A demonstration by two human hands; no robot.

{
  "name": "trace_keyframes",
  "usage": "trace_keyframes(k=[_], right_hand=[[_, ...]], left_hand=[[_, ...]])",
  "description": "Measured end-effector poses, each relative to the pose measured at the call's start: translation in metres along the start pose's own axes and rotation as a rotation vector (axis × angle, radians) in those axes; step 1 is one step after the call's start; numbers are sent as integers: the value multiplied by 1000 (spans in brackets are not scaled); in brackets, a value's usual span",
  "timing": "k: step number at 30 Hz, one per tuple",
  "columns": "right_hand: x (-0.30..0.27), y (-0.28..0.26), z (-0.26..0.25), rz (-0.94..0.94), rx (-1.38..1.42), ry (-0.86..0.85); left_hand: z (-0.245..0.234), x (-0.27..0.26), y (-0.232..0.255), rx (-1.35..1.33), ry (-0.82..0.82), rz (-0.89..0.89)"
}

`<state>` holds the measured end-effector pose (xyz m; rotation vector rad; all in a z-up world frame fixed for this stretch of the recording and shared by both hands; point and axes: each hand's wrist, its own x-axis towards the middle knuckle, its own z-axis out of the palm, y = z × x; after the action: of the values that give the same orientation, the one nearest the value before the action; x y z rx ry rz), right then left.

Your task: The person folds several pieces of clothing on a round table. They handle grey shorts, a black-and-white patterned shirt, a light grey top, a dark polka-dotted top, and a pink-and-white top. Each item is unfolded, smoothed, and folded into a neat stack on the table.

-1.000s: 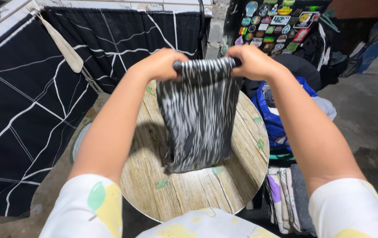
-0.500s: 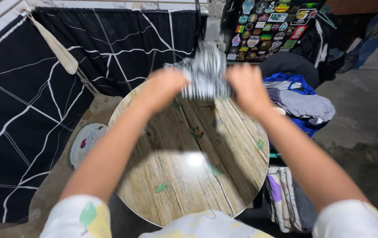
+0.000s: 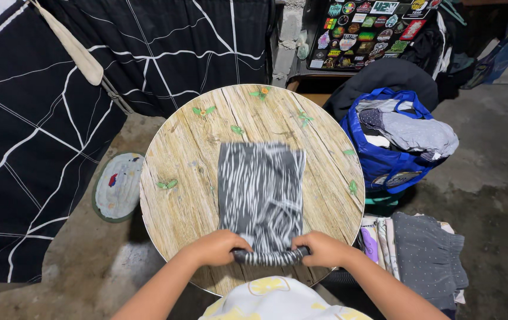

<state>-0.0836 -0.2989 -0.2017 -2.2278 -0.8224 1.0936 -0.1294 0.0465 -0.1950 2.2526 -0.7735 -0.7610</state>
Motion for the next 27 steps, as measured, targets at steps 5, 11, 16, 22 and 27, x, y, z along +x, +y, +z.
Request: trace_keyframes(k=[5,11,16,22,27], right_hand=[[5,11,-22,-129,333,98],[62,47,-87,-137,660,648],[123,102,-83,-113,434,1126],[130,104,-28,337,860,901],[142,60,-26,347,1439,609]], left_hand=[[-38,9,-5,-139,-23,10],[-129,49,-10,-214,393,-181],[-129,70,-25,231,909,-119],[-26,84,-50,-481,224,-593],[51,103,-50,-1457,160,-695]])
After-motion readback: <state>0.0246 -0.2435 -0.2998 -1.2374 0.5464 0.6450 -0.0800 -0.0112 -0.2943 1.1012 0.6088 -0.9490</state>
